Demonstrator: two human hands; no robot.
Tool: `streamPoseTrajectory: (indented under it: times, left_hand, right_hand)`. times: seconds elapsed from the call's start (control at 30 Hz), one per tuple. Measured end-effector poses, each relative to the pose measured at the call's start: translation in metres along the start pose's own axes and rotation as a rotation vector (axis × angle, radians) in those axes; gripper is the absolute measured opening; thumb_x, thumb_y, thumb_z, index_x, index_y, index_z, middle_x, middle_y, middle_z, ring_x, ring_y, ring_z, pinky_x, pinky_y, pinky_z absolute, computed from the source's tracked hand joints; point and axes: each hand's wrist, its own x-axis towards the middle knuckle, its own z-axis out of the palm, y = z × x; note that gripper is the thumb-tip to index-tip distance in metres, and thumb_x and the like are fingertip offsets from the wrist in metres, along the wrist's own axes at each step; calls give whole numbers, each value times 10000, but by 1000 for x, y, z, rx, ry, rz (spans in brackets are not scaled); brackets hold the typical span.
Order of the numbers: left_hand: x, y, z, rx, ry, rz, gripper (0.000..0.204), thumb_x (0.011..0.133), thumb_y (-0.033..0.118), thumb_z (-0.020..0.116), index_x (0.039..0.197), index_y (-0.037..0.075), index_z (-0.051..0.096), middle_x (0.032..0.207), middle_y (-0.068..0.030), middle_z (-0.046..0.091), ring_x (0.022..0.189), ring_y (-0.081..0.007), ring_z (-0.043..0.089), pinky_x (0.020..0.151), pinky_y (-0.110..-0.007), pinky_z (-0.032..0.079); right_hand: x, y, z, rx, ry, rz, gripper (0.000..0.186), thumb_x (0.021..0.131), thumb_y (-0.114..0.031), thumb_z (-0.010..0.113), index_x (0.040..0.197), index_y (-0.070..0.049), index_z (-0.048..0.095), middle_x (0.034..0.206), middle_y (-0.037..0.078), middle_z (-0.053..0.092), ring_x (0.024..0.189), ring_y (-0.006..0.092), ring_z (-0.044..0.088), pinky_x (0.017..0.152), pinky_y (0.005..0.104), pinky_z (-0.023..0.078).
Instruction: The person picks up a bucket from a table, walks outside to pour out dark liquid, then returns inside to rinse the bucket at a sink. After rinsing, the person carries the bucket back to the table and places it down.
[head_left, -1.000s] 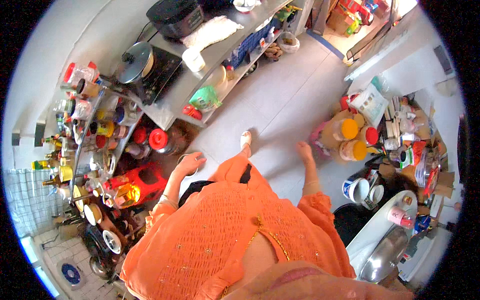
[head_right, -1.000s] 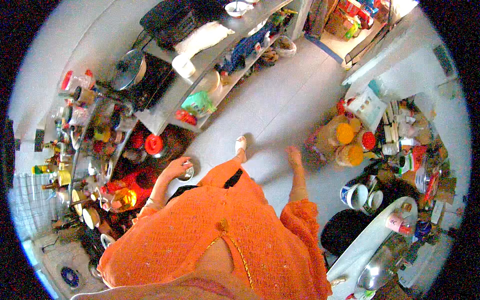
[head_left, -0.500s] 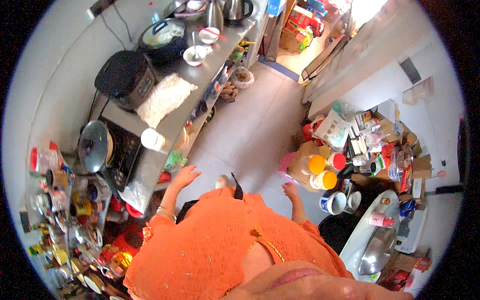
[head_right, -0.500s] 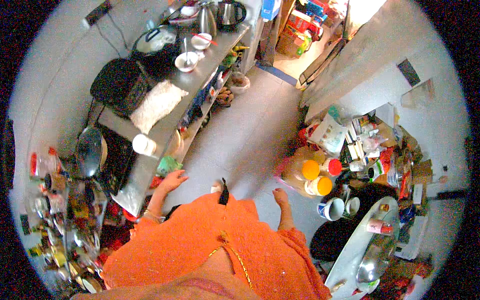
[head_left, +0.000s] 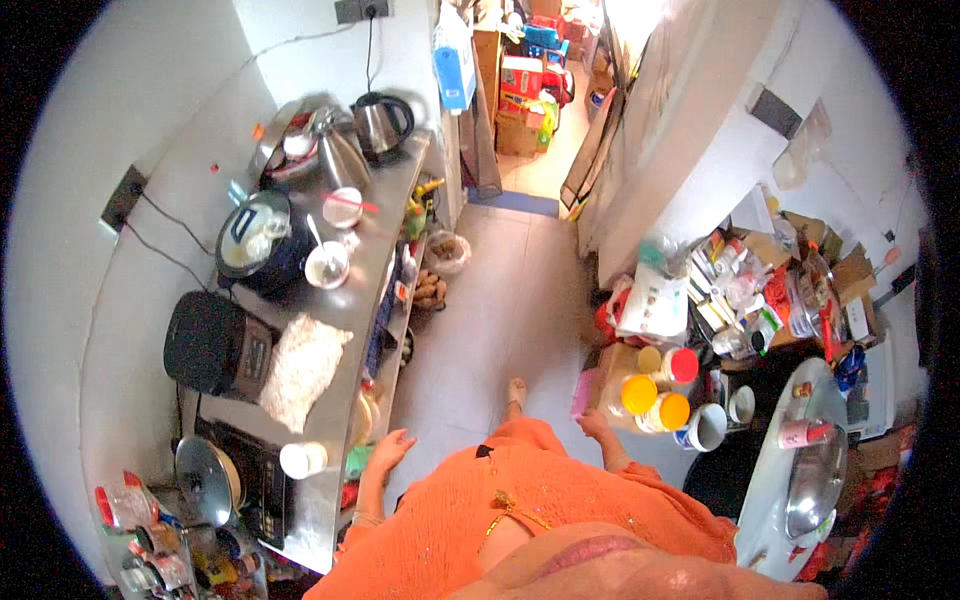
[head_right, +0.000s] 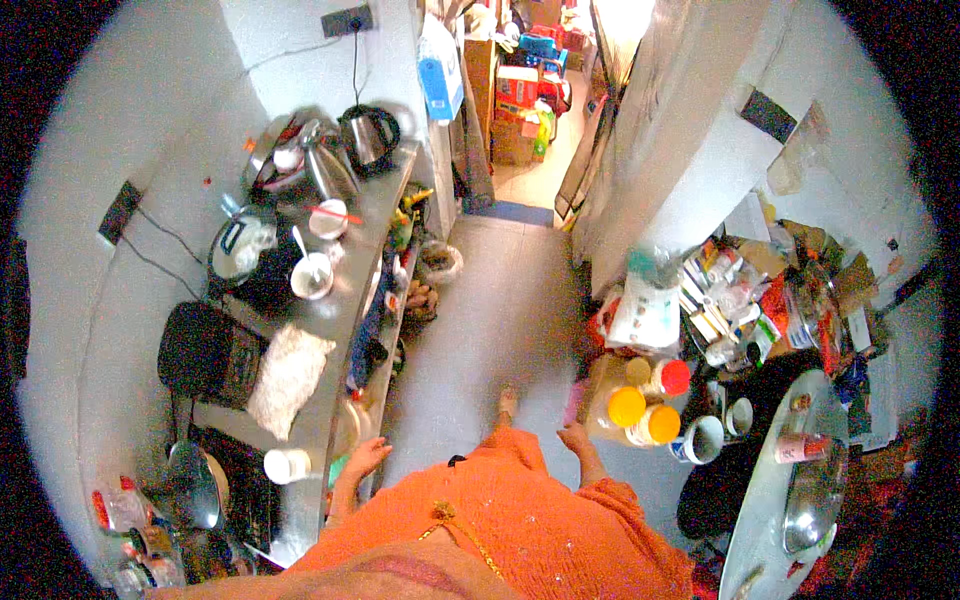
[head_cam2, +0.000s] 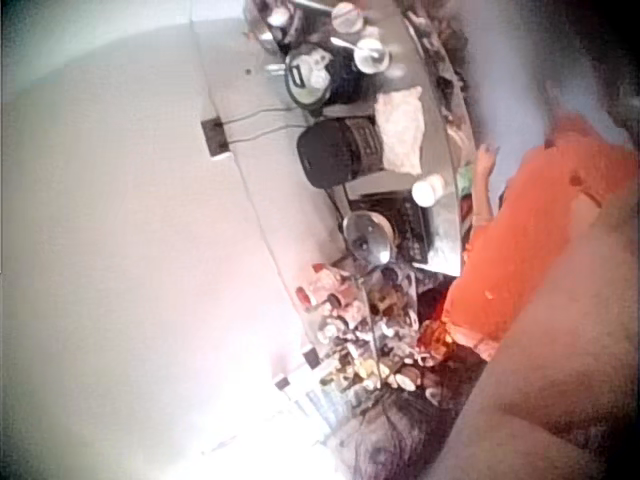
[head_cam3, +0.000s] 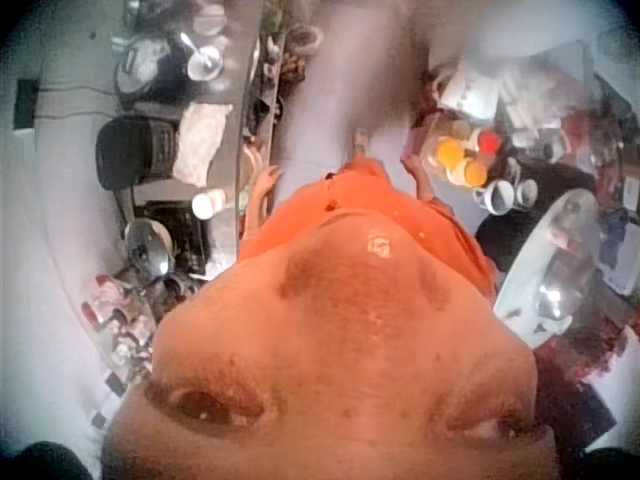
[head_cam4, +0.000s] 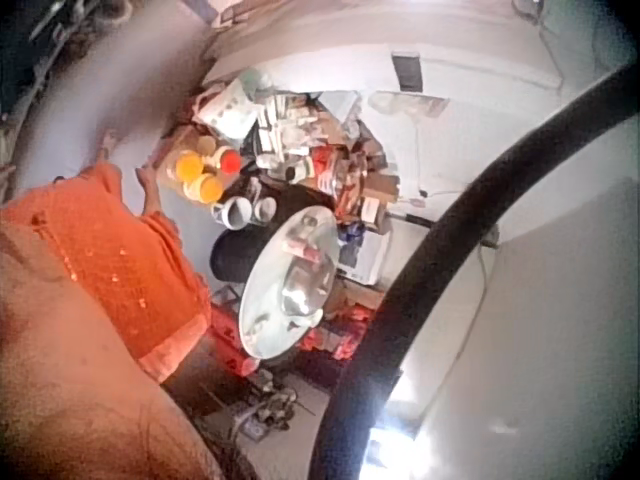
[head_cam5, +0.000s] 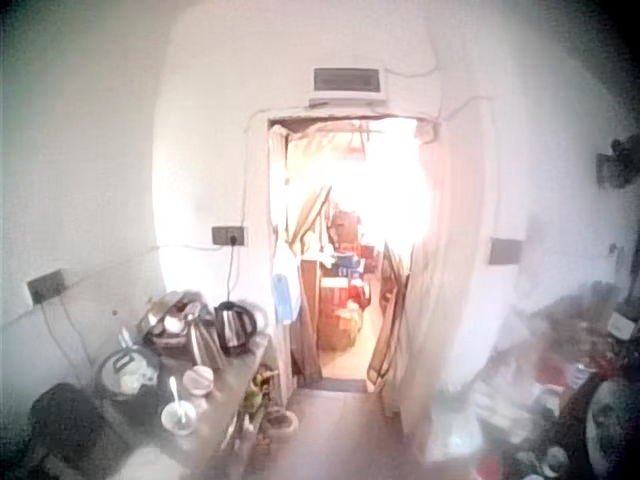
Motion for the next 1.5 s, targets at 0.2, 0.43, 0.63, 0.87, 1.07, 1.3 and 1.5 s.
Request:
streamPoseTrajectory:
  times: [0.2,0.43,0.63,0.87,1.07,1.3,1.5]
  left_hand:
    - [58,99,-25,31,148,-71,583,786,393,609,1210,18,472,1129,-165,548,1024,-255,537,853,-330,423]
    - [122,191,-42,7,182,-28,555,797,377,604,1203,19,484,1130,-147,564,1028,-239,544,872,-317,416]
    - [197,227,-56,81,95,-24,549,804,362,589,1214,17,471,1194,-178,516,1098,-263,505,895,-345,404]
    - [290,290,-95,29,-49,47,551,809,329,591,1238,15,445,1231,-181,485,1129,-268,480,900,-339,402]
    - [353,335,-137,10,-44,95,555,807,318,596,1244,16,439,1221,-186,492,1116,-267,489,899,-331,402]
    - [405,334,-145,7,-8,159,549,797,329,606,1222,12,461,1144,-172,541,1006,-251,541,851,-334,428]
    - [393,352,-159,-188,70,-21,536,796,334,612,1203,12,478,978,-105,575,623,-135,543,491,-285,456]
  right_hand:
    - [83,-79,-82,14,-171,72,378,744,-288,642,985,-3,581,745,103,596,632,210,576,499,344,483]
    - [180,-200,-193,242,43,56,907,672,-420,698,1370,-128,197,1335,181,322,1019,326,520,606,435,555]
    - [269,-183,-206,242,64,-39,709,726,-353,660,1308,-105,340,1174,171,500,955,298,554,620,412,535]
    - [291,-125,-190,-83,119,-6,580,747,-296,637,1213,-7,447,1042,153,578,876,247,583,614,374,524]
    - [287,-165,-254,-278,-9,-169,409,775,-299,596,1007,35,554,864,186,622,749,242,616,636,364,498]
    - [336,-237,-296,-108,204,-28,475,752,-313,610,1089,16,548,1018,193,601,940,289,586,804,349,462]
    - [390,-281,-316,52,-3,76,535,742,-366,629,1143,-26,530,1132,212,538,1046,325,523,893,368,421]
